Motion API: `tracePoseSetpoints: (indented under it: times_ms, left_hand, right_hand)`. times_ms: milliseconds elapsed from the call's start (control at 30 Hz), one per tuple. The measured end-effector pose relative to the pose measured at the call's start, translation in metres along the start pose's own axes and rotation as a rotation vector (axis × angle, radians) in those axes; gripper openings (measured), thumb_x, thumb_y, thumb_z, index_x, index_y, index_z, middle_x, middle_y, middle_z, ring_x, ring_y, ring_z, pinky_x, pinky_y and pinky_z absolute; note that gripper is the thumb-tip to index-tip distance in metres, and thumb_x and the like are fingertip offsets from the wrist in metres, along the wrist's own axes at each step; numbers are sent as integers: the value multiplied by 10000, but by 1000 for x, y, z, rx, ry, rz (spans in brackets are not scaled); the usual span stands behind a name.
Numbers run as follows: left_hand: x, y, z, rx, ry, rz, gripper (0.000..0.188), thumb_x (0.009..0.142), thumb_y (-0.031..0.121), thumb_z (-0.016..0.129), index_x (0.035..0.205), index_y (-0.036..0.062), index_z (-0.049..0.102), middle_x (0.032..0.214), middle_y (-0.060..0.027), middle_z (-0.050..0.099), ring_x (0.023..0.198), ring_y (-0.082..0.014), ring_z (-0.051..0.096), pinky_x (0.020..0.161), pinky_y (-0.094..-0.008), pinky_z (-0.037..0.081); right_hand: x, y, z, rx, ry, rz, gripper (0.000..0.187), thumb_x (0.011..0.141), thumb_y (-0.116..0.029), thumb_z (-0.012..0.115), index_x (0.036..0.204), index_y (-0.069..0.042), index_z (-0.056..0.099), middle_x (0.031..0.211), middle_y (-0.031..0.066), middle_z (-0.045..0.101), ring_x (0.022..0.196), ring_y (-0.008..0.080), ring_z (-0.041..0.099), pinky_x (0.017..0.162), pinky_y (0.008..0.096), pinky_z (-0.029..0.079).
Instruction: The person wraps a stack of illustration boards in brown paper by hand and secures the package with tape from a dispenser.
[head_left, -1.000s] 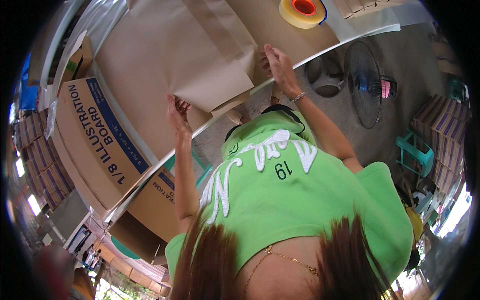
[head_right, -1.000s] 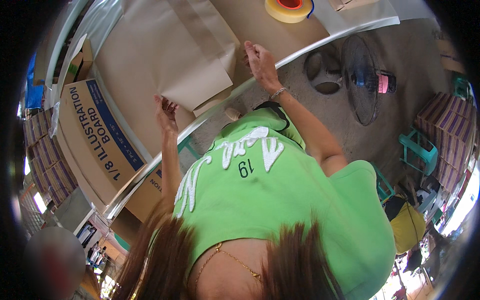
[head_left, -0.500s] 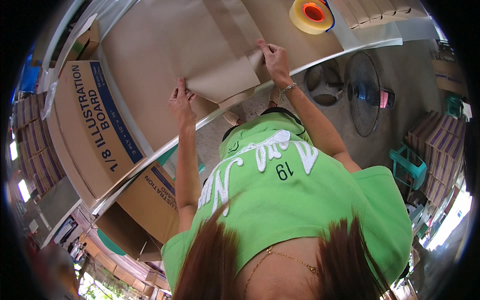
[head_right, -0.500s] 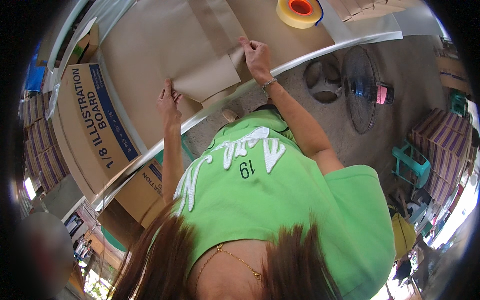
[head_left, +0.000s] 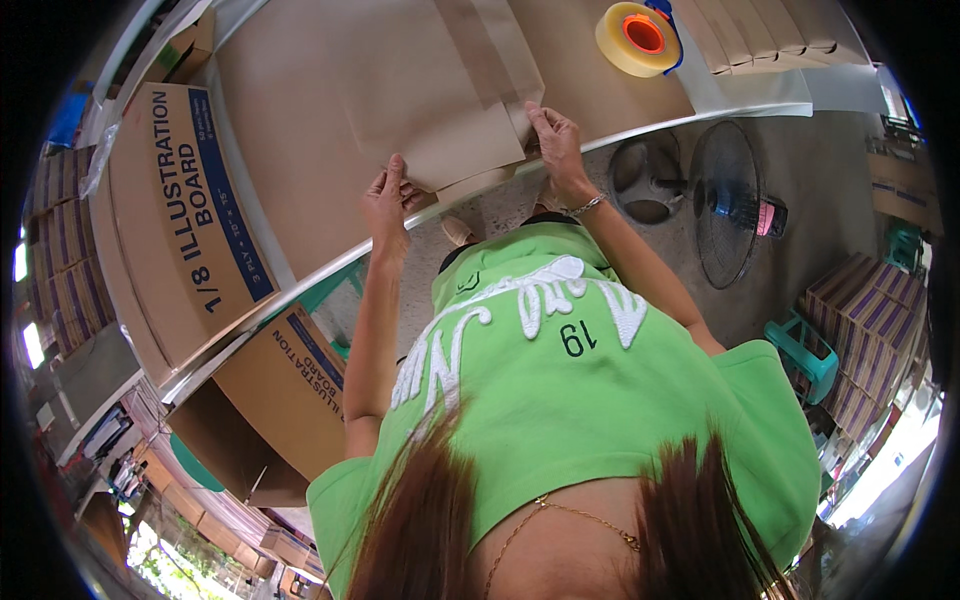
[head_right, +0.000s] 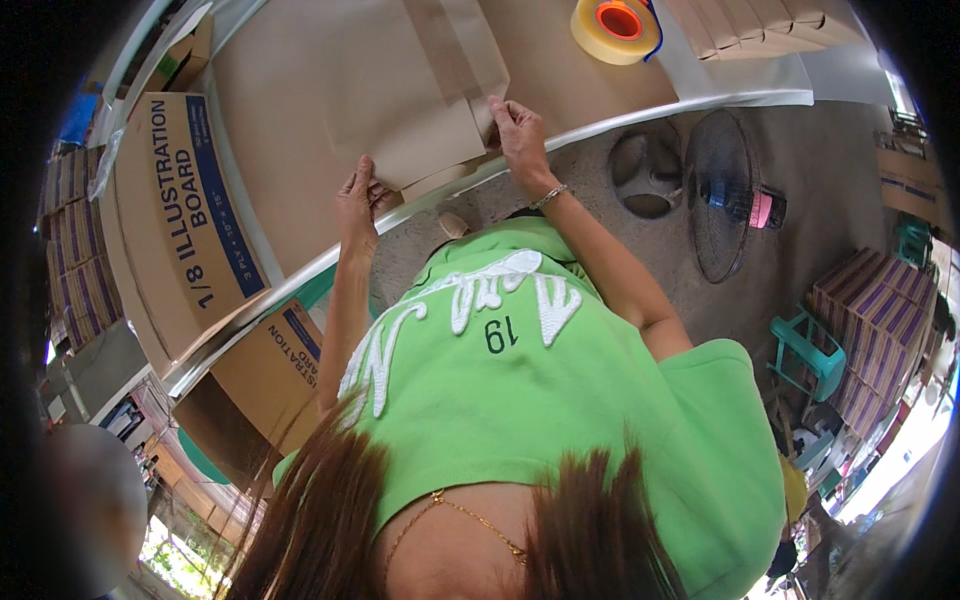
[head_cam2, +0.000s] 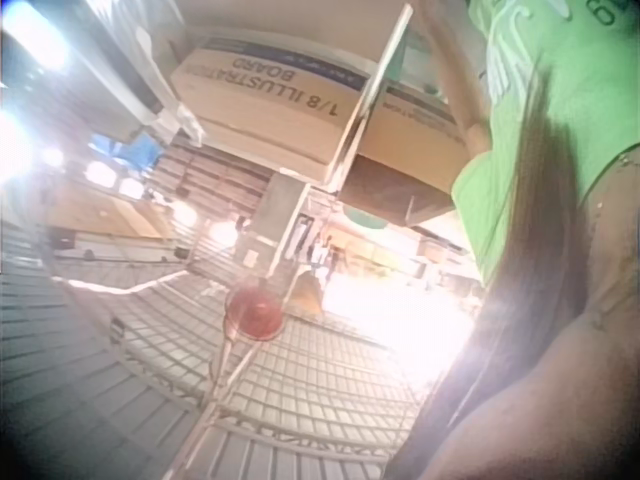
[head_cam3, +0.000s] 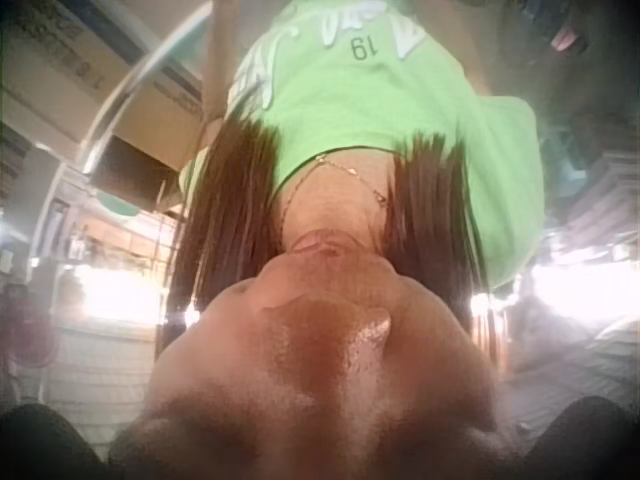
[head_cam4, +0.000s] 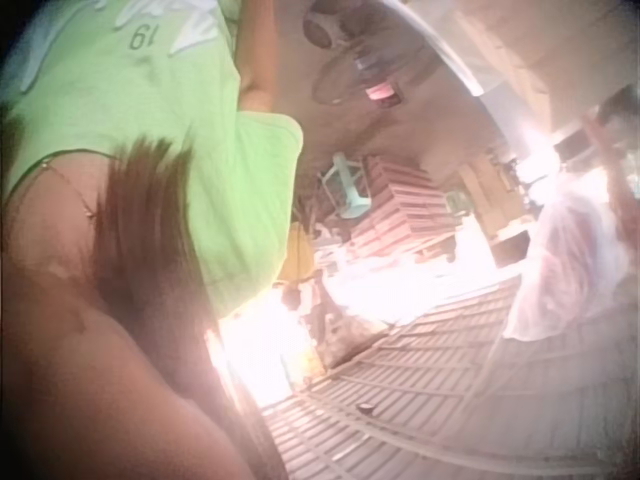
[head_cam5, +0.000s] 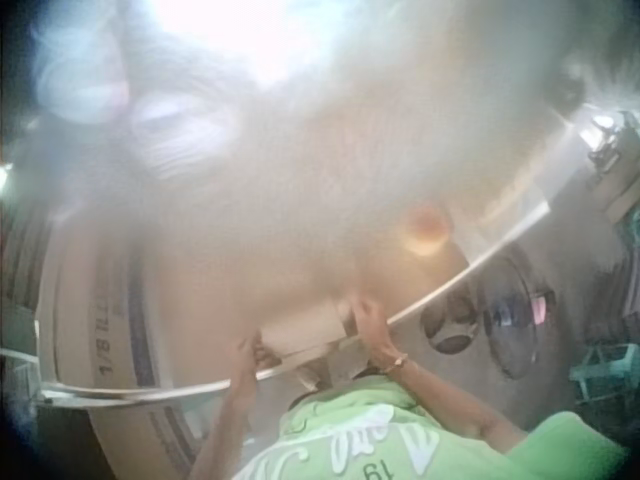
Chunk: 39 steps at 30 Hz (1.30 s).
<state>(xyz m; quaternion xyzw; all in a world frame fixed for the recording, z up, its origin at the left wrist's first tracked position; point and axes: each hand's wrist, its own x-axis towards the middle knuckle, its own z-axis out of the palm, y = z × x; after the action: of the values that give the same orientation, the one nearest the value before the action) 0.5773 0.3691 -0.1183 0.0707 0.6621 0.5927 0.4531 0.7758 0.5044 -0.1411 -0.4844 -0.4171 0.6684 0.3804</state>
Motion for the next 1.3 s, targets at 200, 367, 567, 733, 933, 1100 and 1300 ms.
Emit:
tracePoseSetpoints:
  times_ms: [200,367,567,733,933,1100,1300]
  left_hand:
    - [-3,2,-1,11,-41,32,331,864,403,696,828,80,631,695,-2,598,598,-82,575,553,-230,487]
    - [-3,-3,-2,36,-44,35,338,868,402,691,839,70,637,693,-15,600,607,-96,589,574,-231,497]
    - [-18,-11,1,72,-140,-41,340,876,400,680,885,61,653,747,-39,640,660,-116,620,640,-248,518]
    - [-18,-12,-6,85,-165,-3,358,887,405,663,903,48,660,789,-49,671,678,-118,627,653,-261,520]
    - [-36,-10,1,106,-208,-92,364,923,396,616,843,41,633,710,-47,636,631,-120,620,607,-259,513]
    - [-39,-8,1,75,-212,-106,347,936,391,597,819,65,602,632,-17,596,536,-89,567,515,-229,468]
    - [-38,-12,1,126,-202,-82,360,942,408,580,806,75,586,592,5,559,486,-74,525,451,-205,414]
  right_hand:
    - [1,-4,0,-37,-8,-9,394,958,-340,572,646,-105,524,564,-35,513,499,50,472,474,232,420]
    - [-5,-2,-1,9,-38,81,384,960,-346,570,669,-99,528,565,-21,513,499,59,466,484,240,405]
    - [-3,1,-11,-66,-99,39,373,963,-350,565,697,-90,538,619,-19,536,533,62,478,495,235,399]
    - [-19,-7,-8,-64,-187,101,340,964,-352,563,769,-72,561,661,-18,553,559,67,501,528,237,440]
    - [-28,-10,-11,-68,-243,132,346,965,-366,556,819,-53,572,703,12,602,583,79,546,553,243,473]
    - [-37,-17,-16,-188,-328,119,344,972,-369,541,831,-56,553,656,16,585,574,85,551,541,236,460]
    - [-37,-11,-18,-283,-317,53,306,1000,-308,499,851,-44,540,674,19,582,616,88,569,574,238,470]
